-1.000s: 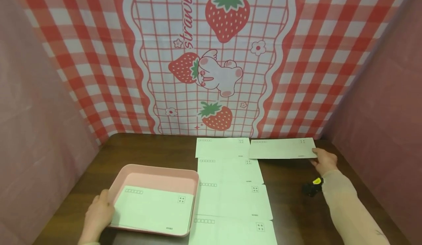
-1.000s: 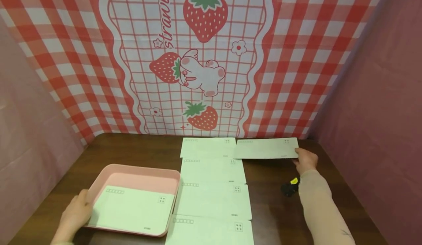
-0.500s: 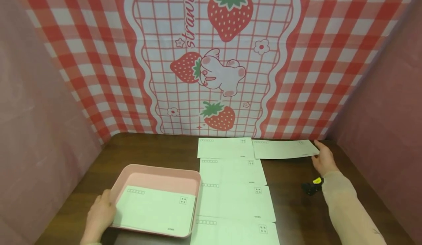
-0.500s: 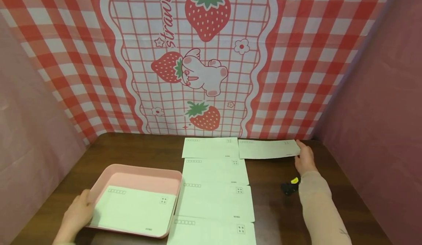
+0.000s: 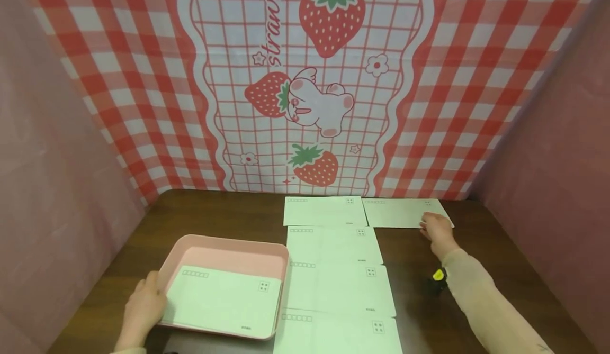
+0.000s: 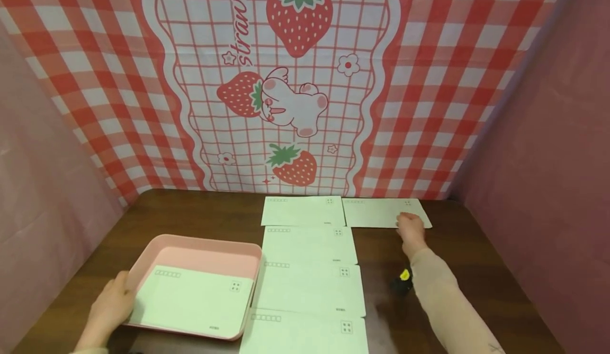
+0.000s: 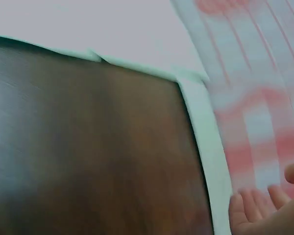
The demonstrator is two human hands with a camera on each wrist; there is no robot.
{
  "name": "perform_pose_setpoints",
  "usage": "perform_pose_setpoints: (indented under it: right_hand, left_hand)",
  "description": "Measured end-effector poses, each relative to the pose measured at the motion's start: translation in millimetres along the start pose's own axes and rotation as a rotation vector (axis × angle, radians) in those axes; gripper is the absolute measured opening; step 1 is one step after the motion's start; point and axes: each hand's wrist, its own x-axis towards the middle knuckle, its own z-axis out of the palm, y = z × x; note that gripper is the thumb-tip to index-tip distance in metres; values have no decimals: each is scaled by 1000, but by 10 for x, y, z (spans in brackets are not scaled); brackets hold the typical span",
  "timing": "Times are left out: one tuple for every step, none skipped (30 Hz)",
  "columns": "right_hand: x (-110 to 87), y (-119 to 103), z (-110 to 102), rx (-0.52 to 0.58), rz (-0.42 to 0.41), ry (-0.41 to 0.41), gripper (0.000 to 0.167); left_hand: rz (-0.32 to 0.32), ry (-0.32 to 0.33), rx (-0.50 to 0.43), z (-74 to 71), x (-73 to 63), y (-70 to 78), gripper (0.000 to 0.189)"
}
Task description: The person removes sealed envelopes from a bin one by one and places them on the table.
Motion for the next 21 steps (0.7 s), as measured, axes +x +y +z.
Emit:
perform_pose_setpoints:
  right_hand:
    - [-60, 2, 117, -66, -20, -20, 49]
    - [-142, -8, 238, -104, -44, -72, 48]
    - [-232, -18, 365, -136, -74, -122, 45]
    - [-333, -38, 497, -156, -98, -165, 42]
    - [-441, -66, 628, -165, -118, -206, 39]
    - [-557, -96, 757, -170, -133, -246, 36]
    - [-678, -130, 883, -169, -150, -288, 34]
    - [-791, -158, 1002, -176, -177, -328, 31]
    - [-897, -184, 1114, -184, -210, -359, 27]
    - [-999, -209, 1217, -203, -249, -384, 24]
    - [-1089, -225, 1309, -234, -297, -400, 21]
    - [-1169, -234, 1391, -270, -346, -411, 18]
    - [-1239, -235, 1469, -311, -400, -418, 16]
    - [-1301, -229, 1543, -354, -459, -420, 14]
    - [-1358, -214, 1616, -403, -513, -415, 13]
    - [-1411, -189, 1684, -454, -574, -409, 13]
    - [-1459, -154, 1751, -503, -626, -403, 12]
    - [-1507, -117, 1820, -544, -666, -399, 13]
    - [-1554, -76, 1892, -581, -709, -395, 13]
    - [-1600, -32, 1963, -618, -752, -391, 15]
    - [-1645, 15, 2032, -656, -788, -390, 16]
  left_hand:
    - [0, 0, 1, -6, -2, -2, 42]
    - [0, 0, 2, -10, -2, -4, 42]
    - [-1, -1, 3, -15, -8, -4, 42]
    - [-2, -3, 2, -18, -11, -7, 42]
    - [-2, -1, 2, -20, -15, -9, 41]
    - [0, -1, 2, -24, -16, -9, 41]
    - [0, 0, 1, -27, -15, -11, 41]
    - [2, 2, 1, -31, -15, -11, 41]
    - [3, 2, 0, -35, -17, -9, 41]
    - [6, 3, -1, -39, -13, -5, 41]
    - [8, 6, -2, -41, -9, -2, 41]
    - [9, 6, -3, -43, -5, 3, 41]
    - [9, 7, -3, -42, 0, 7, 42]
    - [8, 7, -3, -38, 3, 10, 42]
    - [6, 8, -4, -33, 7, 10, 42]
    - [5, 9, -3, -25, 11, 7, 42]
    - [3, 11, -2, -18, 13, 5, 42]
    - [1, 9, -3, -13, 14, 4, 43]
    - [1, 10, -4, -7, 12, 1, 42]
    - [0, 10, -5, -4, 7, -2, 42]
    - [1, 10, -6, -2, -1, -4, 42]
